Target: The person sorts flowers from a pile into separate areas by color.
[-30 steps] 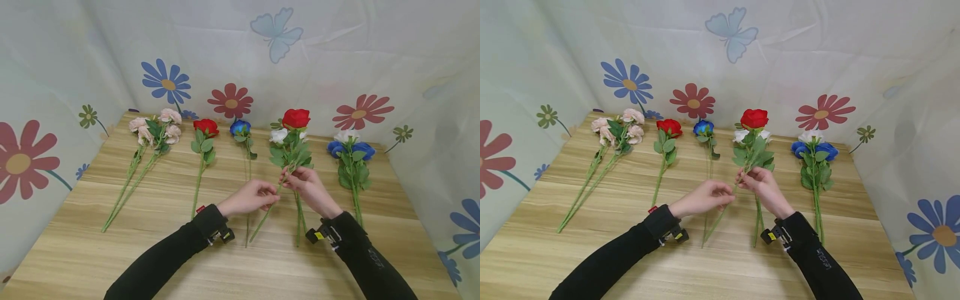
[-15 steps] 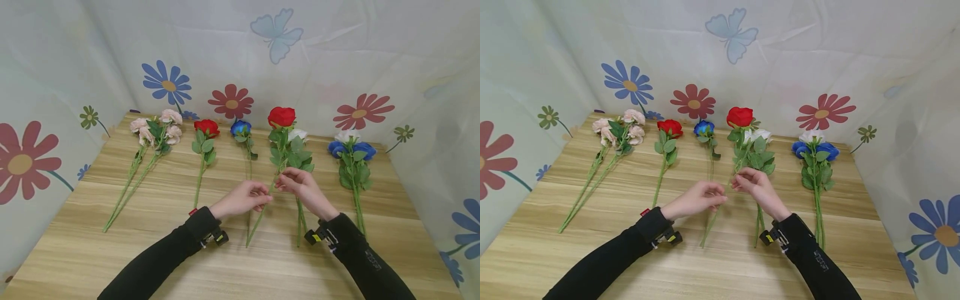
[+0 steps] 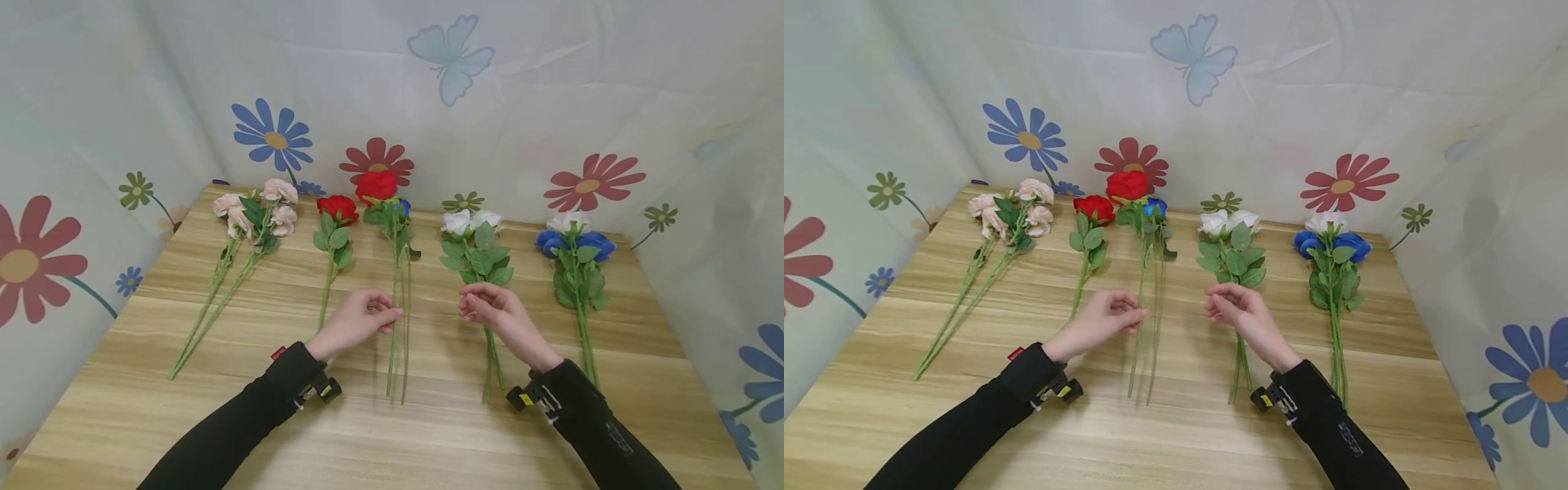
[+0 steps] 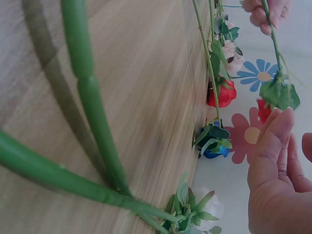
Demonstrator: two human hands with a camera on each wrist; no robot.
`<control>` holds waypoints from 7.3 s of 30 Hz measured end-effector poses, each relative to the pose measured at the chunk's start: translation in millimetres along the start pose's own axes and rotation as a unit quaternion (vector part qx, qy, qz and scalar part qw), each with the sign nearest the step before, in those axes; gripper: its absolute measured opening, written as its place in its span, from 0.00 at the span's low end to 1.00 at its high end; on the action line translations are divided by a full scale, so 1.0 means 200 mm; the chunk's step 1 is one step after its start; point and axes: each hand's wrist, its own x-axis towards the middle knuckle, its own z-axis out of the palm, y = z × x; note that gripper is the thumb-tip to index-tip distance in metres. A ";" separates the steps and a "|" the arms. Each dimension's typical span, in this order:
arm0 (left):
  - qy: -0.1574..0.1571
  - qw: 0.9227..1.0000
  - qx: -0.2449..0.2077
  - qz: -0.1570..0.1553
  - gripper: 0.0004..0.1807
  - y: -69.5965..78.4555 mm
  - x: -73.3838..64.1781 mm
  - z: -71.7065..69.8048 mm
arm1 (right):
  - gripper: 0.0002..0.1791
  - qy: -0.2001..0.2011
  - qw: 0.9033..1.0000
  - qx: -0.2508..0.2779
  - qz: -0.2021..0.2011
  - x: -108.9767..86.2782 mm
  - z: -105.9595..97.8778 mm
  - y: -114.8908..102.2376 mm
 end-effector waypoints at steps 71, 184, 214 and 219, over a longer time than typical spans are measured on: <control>0.080 0.922 0.369 -0.082 0.14 -0.18 0.04 -0.39 | 0.25 -0.006 1.000 -0.014 0.027 -0.08 -0.08 0.07; 0.046 0.821 0.506 0.260 0.18 0.02 0.10 0.04 | 0.28 0.123 0.859 -0.481 0.126 -0.43 -0.73 0.24; 0.058 0.830 0.485 0.267 0.17 -0.04 0.08 0.02 | 0.16 0.119 0.865 -0.465 0.147 -0.52 -0.77 0.21; 0.056 0.833 0.482 0.266 0.18 -0.04 0.08 0.02 | 0.18 0.119 0.877 -0.441 0.149 -0.52 -0.76 0.20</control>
